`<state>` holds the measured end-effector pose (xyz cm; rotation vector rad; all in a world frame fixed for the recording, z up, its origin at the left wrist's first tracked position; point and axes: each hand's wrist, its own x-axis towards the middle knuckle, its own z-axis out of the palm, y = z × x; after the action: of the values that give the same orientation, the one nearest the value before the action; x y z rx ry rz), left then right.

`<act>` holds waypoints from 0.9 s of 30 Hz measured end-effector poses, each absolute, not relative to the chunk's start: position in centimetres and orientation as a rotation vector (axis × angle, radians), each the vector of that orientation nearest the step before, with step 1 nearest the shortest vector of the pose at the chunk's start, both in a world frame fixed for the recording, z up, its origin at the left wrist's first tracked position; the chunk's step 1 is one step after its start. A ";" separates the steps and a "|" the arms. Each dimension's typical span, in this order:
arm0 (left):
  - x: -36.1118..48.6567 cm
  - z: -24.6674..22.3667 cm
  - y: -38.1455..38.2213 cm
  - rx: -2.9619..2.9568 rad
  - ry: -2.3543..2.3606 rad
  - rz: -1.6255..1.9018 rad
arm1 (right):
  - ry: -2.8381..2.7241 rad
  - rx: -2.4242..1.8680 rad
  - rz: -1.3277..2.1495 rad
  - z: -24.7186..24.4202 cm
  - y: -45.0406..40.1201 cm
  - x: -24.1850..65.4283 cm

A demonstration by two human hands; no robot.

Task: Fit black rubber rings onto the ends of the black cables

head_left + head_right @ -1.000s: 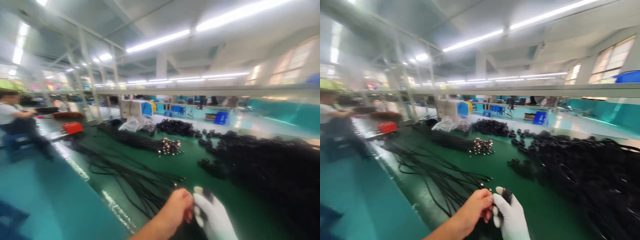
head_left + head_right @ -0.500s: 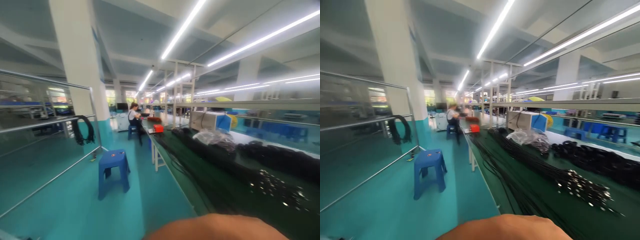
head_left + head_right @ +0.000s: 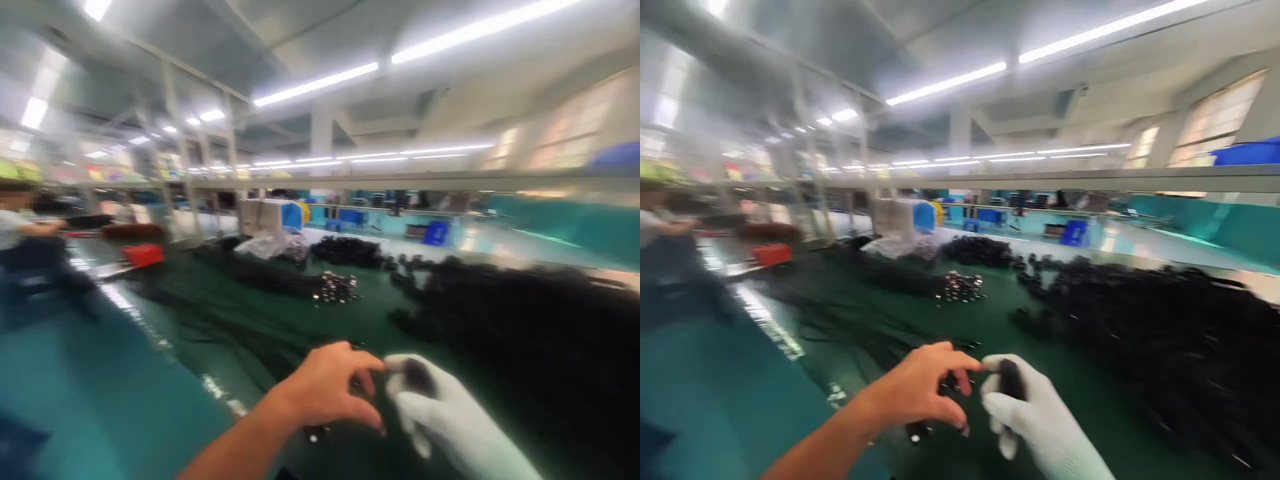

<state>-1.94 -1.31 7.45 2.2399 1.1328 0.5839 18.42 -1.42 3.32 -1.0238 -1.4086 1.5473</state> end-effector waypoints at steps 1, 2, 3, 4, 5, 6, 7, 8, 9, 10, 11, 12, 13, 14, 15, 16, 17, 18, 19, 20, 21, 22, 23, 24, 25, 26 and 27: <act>-1.6 7.1 -0.5 2.188 1.130 0.591 | -1.413 -0.999 1.597 3.7 -1.6 18.8; -1.3 6.8 0.2 2.132 1.116 0.588 | -1.424 -0.973 1.632 3.9 -1.4 18.9; -0.9 6.4 0.9 2.081 1.100 0.584 | -1.413 -0.949 1.652 3.9 -1.1 18.8; -0.6 6.0 1.4 2.034 1.080 0.583 | -1.425 -0.940 1.679 3.8 -0.7 18.6; -0.2 5.7 1.8 1.994 1.054 0.578 | -1.438 -0.948 1.698 3.4 -0.2 18.4; 0.1 5.5 2.0 1.965 1.026 0.570 | -1.449 -0.974 1.717 2.8 0.3 18.2; 0.4 5.3 2.2 1.949 1.001 0.556 | -1.460 -1.017 1.731 2.0 0.8 18.0; 0.7 5.1 2.2 1.951 0.985 0.536 | -1.457 -1.060 1.729 1.1 1.2 18.0; 1.0 5.0 2.3 1.970 0.985 0.510 | -1.444 -1.094 1.714 0.1 1.5 17.9; 1.3 4.9 2.3 2.006 1.006 0.480 | -1.422 -1.114 1.691 -1.0 1.8 17.9; 1.5 4.8 2.4 2.053 1.045 0.457 | -1.395 -1.120 1.658 -1.9 2.0 18.0; 1.8 4.7 2.5 2.104 1.091 0.435 | -1.369 -1.115 1.627 -2.7 2.1 18.0; 1.9 4.7 2.8 2.149 1.134 0.409 | -1.346 -1.105 1.595 -3.2 2.1 18.1; 2.0 4.8 3.2 2.183 1.169 0.376 | -1.330 -1.103 1.554 -3.4 2.1 18.2; 2.0 4.9 3.7 2.200 1.183 0.326 | -1.327 -1.117 1.504 -3.4 2.0 18.2; 2.0 5.0 4.4 2.191 1.162 0.250 | -1.336 -1.139 1.440 -3.2 1.9 18.3; 1.9 5.1 5.0 2.154 1.113 0.164 | -1.364 -1.169 1.372 -2.7 1.8 18.3; 1.7 5.2 5.6 2.105 1.052 0.098 | -1.407 -1.206 1.301 -2.1 1.6 18.4; 1.6 5.2 6.1 2.061 0.997 0.069 | -1.447 -1.241 1.225 -1.5 1.5 18.5; 1.6 5.1 6.4 2.033 0.957 0.080 | -1.476 -1.259 1.169 -0.9 1.3 18.6; 1.6 4.8 6.5 2.026 0.940 0.121 | -1.487 -1.249 1.160 -0.4 1.2 18.8; 1.7 4.4 6.5 2.039 0.949 0.175 | -1.480 -1.203 1.209 0.0 1.0 19.0; 1.8 3.9 6.3 2.062 0.975 0.229 | -1.458 -1.120 1.316 0.3 0.9 19.2; 1.9 3.5 6.0 2.075 0.993 0.255 | -1.424 -1.006 1.453 0.5 0.7 19.5; 2.0 3.1 5.6 2.058 1.005 0.255 | -1.385 -0.876 1.590 0.5 0.6 19.7; 2.1 3.0 5.3 2.004 1.017 0.243 | -1.349 -0.751 1.699 0.5 0.4 19.9; 2.2 3.0 4.9 1.915 1.025 0.240 | -1.312 -0.652 1.755 0.4 0.3 20.0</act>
<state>2.21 4.93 2.99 1.9148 1.0254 0.2398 20.02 0.34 0.35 -0.6517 -1.3121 1.7550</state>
